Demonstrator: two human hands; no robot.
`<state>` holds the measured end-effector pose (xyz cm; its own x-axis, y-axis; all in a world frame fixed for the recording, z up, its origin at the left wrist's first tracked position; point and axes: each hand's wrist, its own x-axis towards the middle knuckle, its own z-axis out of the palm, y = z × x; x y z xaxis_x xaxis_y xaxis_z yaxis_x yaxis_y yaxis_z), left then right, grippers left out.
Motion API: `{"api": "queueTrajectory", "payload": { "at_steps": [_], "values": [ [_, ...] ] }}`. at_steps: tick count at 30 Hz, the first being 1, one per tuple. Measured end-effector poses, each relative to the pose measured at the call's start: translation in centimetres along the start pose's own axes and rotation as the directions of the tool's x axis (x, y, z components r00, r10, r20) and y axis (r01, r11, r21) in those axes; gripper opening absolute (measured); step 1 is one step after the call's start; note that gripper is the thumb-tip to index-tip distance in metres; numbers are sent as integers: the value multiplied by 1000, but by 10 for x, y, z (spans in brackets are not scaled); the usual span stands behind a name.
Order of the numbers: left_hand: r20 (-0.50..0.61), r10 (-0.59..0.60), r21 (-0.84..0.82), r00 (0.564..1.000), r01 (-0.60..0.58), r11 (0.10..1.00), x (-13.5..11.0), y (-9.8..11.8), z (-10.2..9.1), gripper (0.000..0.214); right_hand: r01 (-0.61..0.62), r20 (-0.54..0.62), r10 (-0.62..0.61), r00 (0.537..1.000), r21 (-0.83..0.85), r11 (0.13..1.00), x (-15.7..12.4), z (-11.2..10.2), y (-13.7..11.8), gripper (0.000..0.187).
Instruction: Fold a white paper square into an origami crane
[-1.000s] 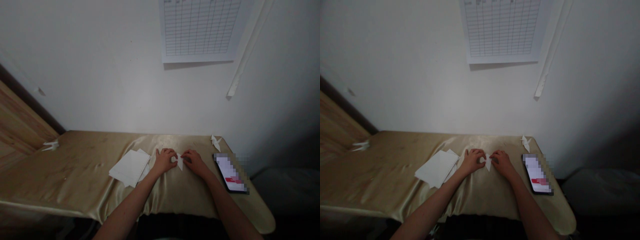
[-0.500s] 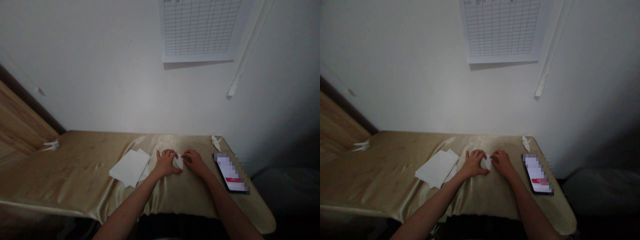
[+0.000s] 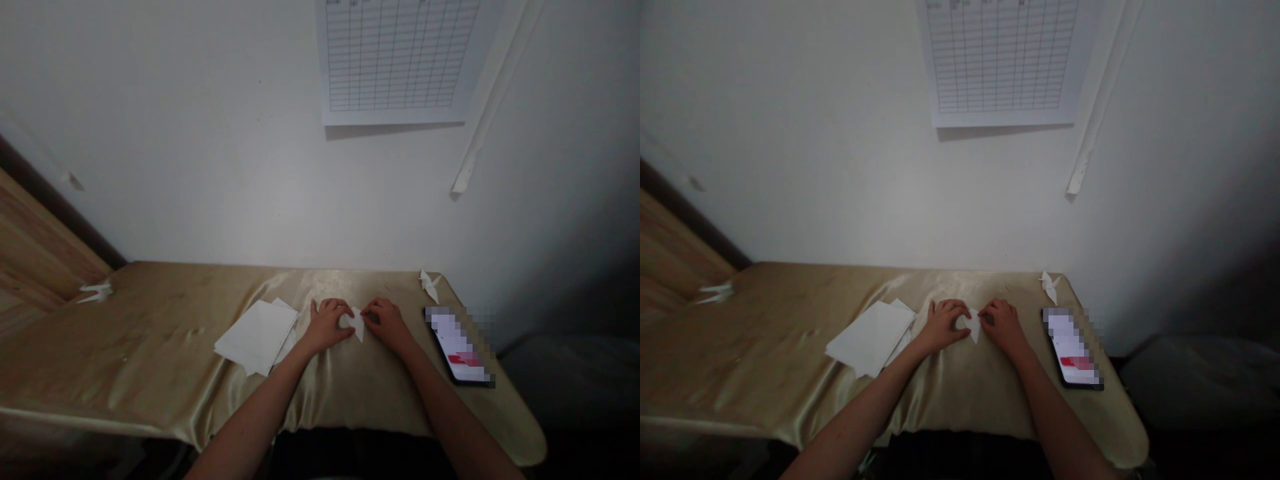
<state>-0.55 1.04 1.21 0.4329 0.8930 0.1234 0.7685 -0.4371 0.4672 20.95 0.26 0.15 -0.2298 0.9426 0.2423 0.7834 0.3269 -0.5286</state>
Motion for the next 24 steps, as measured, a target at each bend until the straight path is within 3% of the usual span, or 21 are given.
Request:
{"api": "queueTrajectory", "payload": {
  "at_steps": [6,13,24],
  "values": [
    [-3,-8,-23,1000,8,1000,1,-1,-1,32,1,32,-2,999,33,999,-3,-4,-1,25],
    [14,-41,-48,999,42,998,4,-4,-4,18,23,89,-28,996,60,998,-8,-7,6,61],
    [-11,-33,-9,999,33,999,4,-7,3,34,63,146,-73,987,72,995,-9,-6,12,79]
  ]
}}
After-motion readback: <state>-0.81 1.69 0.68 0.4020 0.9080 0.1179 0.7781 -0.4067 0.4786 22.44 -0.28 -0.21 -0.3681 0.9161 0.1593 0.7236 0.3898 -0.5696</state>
